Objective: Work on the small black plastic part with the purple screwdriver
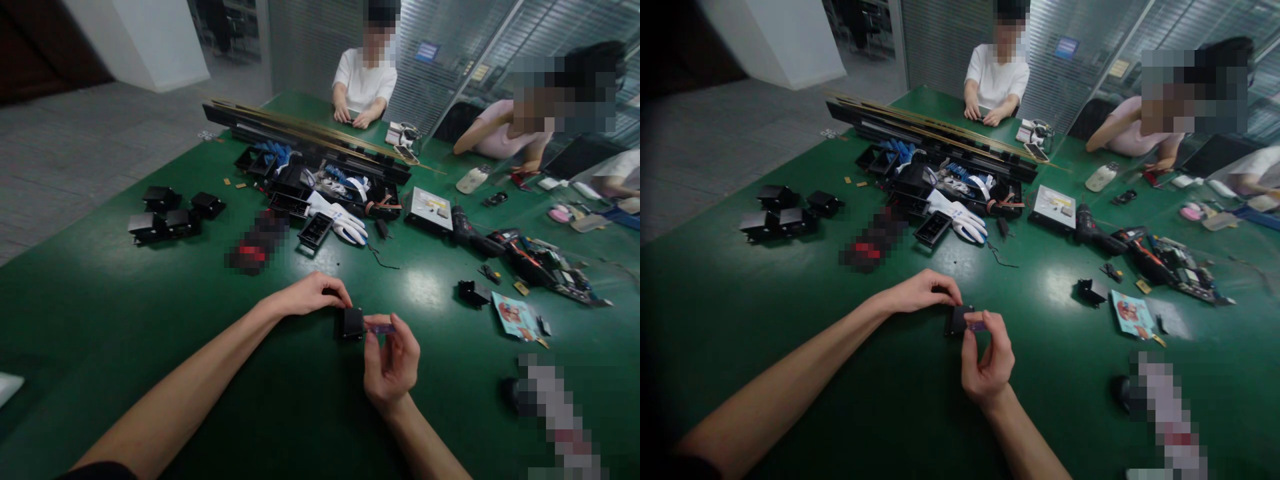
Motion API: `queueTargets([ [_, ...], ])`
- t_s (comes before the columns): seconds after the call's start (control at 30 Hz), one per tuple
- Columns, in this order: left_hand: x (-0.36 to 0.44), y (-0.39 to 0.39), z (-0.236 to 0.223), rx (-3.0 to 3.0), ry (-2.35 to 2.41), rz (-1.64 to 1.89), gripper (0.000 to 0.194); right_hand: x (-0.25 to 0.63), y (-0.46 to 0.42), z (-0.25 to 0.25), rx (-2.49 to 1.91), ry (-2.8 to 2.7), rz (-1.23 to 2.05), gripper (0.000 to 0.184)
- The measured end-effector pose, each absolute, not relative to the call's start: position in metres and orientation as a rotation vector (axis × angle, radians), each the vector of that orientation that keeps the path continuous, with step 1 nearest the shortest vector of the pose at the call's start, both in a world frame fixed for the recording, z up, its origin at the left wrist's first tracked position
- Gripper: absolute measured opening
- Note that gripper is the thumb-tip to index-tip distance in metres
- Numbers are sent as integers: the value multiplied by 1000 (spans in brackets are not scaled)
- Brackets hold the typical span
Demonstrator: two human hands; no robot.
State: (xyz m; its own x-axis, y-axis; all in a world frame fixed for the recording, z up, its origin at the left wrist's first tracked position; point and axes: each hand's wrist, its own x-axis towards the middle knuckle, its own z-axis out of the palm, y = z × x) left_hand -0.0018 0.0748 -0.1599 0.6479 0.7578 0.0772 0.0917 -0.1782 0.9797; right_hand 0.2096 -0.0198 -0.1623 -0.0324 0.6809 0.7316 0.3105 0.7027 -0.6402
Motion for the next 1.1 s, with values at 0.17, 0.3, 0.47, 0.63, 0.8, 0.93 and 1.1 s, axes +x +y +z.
queueTargets([
  [0.17, -4, 76, -161, 1653, 668, 684, 11, 212, -16, -161, -826, -1648, 235, 64],
  [0.3, -5, 76, -161, 1650, 660, 670, 15, 209, -20, -159, -827, -1654, 238, 72],
  [0.47, -5, 75, -158, 1667, 676, 669, 15, 207, -21, -153, -733, -1672, 360, 64],
  [0.63, -5, 74, -155, 1713, 670, 675, 12, 209, -17, -155, -750, -1647, 312, 65],
  [0.8, -5, 75, -156, 1727, 674, 664, 10, 210, -21, -162, -821, -1657, 269, 68],
  [0.93, -4, 74, -159, 1735, 703, 686, 10, 209, -25, -162, -800, -1658, 322, 68],
  [1.1, -3, 73, -156, 1803, 714, 673, 11, 209, -21, -161, -792, -1670, 333, 65],
])
